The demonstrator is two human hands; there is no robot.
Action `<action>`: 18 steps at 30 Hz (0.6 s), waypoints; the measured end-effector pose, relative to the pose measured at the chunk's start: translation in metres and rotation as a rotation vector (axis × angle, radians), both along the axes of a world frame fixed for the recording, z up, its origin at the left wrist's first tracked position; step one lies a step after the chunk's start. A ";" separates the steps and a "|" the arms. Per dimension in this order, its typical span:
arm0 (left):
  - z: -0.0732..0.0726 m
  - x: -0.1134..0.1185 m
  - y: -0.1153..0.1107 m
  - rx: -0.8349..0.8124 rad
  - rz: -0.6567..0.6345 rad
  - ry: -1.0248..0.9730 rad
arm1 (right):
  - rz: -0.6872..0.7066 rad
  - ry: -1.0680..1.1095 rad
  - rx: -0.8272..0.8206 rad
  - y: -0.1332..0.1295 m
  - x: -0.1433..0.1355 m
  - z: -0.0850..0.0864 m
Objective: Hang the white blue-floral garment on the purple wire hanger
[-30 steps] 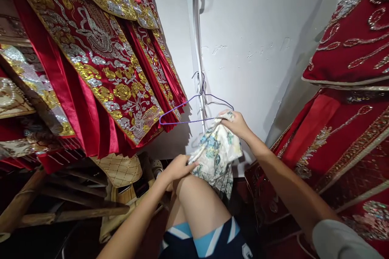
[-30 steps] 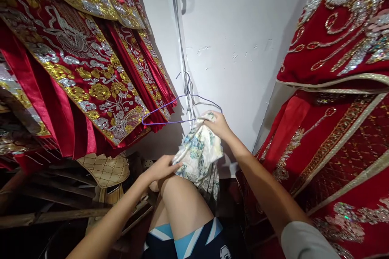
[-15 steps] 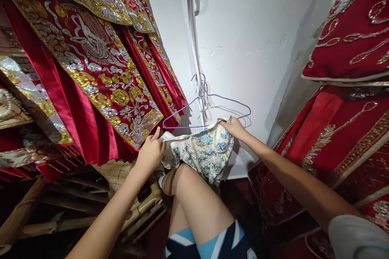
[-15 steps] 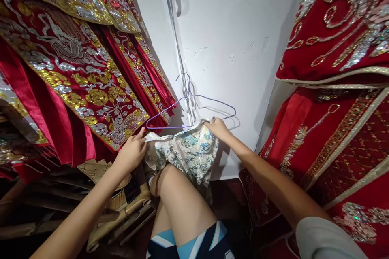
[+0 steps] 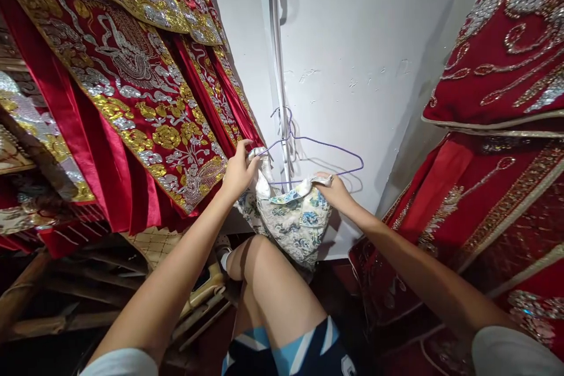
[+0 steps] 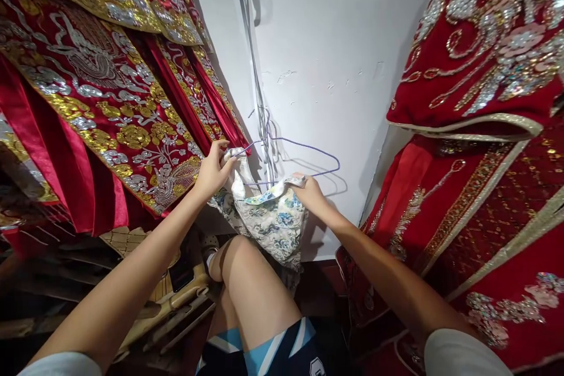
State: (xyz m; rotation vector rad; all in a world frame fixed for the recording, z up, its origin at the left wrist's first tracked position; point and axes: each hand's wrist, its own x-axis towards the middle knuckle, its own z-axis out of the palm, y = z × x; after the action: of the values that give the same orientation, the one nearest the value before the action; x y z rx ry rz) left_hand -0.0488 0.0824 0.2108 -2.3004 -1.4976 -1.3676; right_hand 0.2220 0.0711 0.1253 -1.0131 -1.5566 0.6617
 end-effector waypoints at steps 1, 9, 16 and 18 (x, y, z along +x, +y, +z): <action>-0.003 0.001 0.003 0.010 0.013 -0.014 | -0.053 0.008 0.037 0.003 0.007 0.000; -0.006 -0.010 0.008 0.003 0.044 0.125 | -0.278 -0.115 0.031 0.035 0.081 0.029; -0.012 -0.033 0.018 -0.116 0.064 -0.182 | 0.295 0.116 -0.431 0.020 0.100 0.074; -0.020 -0.036 0.021 -0.169 -0.002 -0.236 | 0.255 0.410 -0.324 0.014 0.082 0.069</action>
State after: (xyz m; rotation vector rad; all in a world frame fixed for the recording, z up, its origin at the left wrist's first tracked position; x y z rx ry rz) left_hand -0.0847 0.1039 0.1908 -2.3019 -1.7401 -1.6210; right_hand 0.3037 0.0851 0.1944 -0.8476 -1.2453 1.2481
